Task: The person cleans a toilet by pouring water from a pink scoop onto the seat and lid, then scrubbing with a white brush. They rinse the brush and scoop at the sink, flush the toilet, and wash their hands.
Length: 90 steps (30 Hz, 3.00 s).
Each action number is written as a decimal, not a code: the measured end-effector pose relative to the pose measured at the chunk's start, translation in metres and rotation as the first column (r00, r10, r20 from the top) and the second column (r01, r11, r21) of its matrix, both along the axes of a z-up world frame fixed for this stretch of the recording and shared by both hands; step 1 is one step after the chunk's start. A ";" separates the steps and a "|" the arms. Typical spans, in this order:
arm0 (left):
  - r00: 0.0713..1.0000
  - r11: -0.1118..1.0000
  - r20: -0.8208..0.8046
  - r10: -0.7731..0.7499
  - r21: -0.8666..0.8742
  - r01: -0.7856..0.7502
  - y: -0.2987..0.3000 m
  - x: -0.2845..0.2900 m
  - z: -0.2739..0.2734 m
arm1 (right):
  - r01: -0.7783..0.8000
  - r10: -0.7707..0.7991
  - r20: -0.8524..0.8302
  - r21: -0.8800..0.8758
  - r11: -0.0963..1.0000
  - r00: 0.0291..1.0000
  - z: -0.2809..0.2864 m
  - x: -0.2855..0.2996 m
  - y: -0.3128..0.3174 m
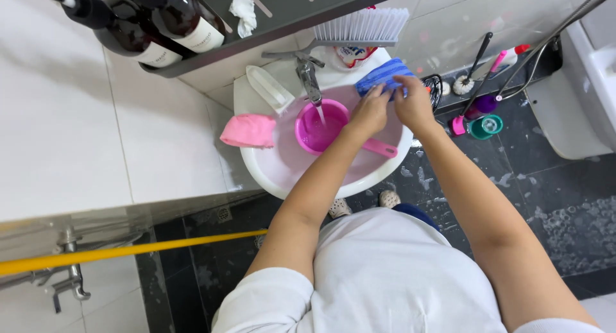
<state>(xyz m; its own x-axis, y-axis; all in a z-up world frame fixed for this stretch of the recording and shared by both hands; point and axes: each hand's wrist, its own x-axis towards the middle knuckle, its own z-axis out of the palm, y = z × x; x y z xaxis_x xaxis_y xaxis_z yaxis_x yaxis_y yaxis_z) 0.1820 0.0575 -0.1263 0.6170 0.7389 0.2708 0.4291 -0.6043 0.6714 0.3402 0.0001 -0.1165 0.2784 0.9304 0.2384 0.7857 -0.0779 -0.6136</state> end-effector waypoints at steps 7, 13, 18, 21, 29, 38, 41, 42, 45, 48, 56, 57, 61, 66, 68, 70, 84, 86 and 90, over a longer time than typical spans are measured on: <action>0.969 0.971 -0.146 0.201 -0.099 -0.217 -0.013 -0.007 0.009 | -0.382 0.420 0.278 -0.182 0.906 0.864 0.019 -0.009 0.000; 0.836 0.859 0.196 0.512 -0.126 -0.496 -0.067 -0.079 0.052 | -0.365 0.415 0.333 -0.202 0.909 0.847 0.038 -0.047 -0.004; 0.504 0.519 0.174 0.846 -0.053 -0.853 -0.095 -0.163 0.030 | -0.664 0.663 -0.043 0.002 0.748 0.747 0.045 -0.117 -0.025; 0.413 0.433 0.138 0.900 -0.393 -0.811 -0.074 -0.202 -0.026 | -0.676 0.661 -0.181 -0.034 0.736 0.728 0.055 -0.144 -0.030; 0.211 0.203 0.145 0.967 -0.938 -0.283 -0.037 -0.234 -0.001 | -0.769 0.828 0.003 -0.369 0.522 0.560 0.041 -0.141 -0.019; 0.461 0.672 0.499 0.734 -0.631 -0.388 -0.075 -0.241 0.073 | -0.542 0.531 -0.132 -0.333 0.771 0.837 -0.003 -0.153 0.015; 0.536 0.812 0.657 0.531 -0.576 -0.099 -0.083 -0.235 0.091 | -0.550 0.219 -0.692 -0.300 0.780 0.688 0.020 -0.160 0.016; 0.552 0.844 0.713 0.433 -0.535 0.029 -0.083 -0.229 0.095 | -0.622 -0.086 -0.924 -0.318 0.716 0.374 0.035 -0.159 0.015; 0.576 0.846 0.770 0.276 -0.479 0.234 -0.075 -0.224 0.092 | -0.645 -0.136 -0.976 -0.216 0.733 0.172 0.053 -0.152 -0.001; 0.480 0.793 0.844 0.240 -0.456 0.405 -0.070 -0.220 0.107 | -0.557 -0.098 -0.990 -0.027 0.830 -0.098 0.104 -0.157 -0.020; 0.339 0.801 0.917 0.211 -0.361 0.478 -0.069 -0.222 0.142 | -0.649 0.417 -0.826 0.084 0.756 0.379 0.166 -0.164 -0.043; 0.343 0.801 0.909 0.235 -0.382 0.462 -0.068 -0.220 0.136 | -0.641 0.416 -0.768 0.010 0.768 0.487 0.175 -0.169 -0.044; 0.480 0.791 0.829 0.287 -0.488 0.369 -0.054 -0.215 0.077 | -0.607 0.399 -0.651 -0.121 0.786 0.646 0.139 -0.167 -0.038; 0.833 0.744 0.253 0.492 -0.618 -0.252 -0.056 -0.200 0.061 | -0.293 0.281 -0.083 -0.234 0.927 0.956 0.071 -0.154 -0.024; 0.855 0.792 0.230 0.464 -0.540 -0.284 -0.047 -0.186 0.037 | -0.297 0.292 -0.054 -0.202 0.933 0.955 0.044 -0.156 -0.011; 0.876 0.830 0.199 0.439 -0.462 -0.311 -0.030 -0.167 0.008 | -0.303 0.303 -0.028 -0.176 0.937 0.953 0.007 -0.157 0.006; 0.710 0.143 -0.194 0.677 -0.911 -0.386 0.032 -0.097 -0.158 | -0.372 0.572 -0.010 -0.768 0.520 0.820 -0.094 -0.178 0.071; 0.680 0.114 -0.180 0.711 -0.924 -0.364 0.041 -0.095 -0.166 | -0.392 0.613 0.015 -0.756 0.525 0.790 -0.088 -0.174 0.073; 0.638 0.027 -0.171 0.750 -0.957 -0.287 0.036 -0.091 -0.194 | -0.437 0.690 0.075 -0.723 0.535 0.720 -0.084 -0.171 0.074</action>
<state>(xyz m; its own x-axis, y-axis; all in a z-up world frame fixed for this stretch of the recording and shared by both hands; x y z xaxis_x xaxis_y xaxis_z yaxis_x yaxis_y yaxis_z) 0.0912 0.0935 -0.3205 -0.0118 0.6617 -0.7497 -0.0317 0.7491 0.6617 0.1691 0.0743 -0.2002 -0.3344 0.8059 -0.4886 0.9307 0.2007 -0.3059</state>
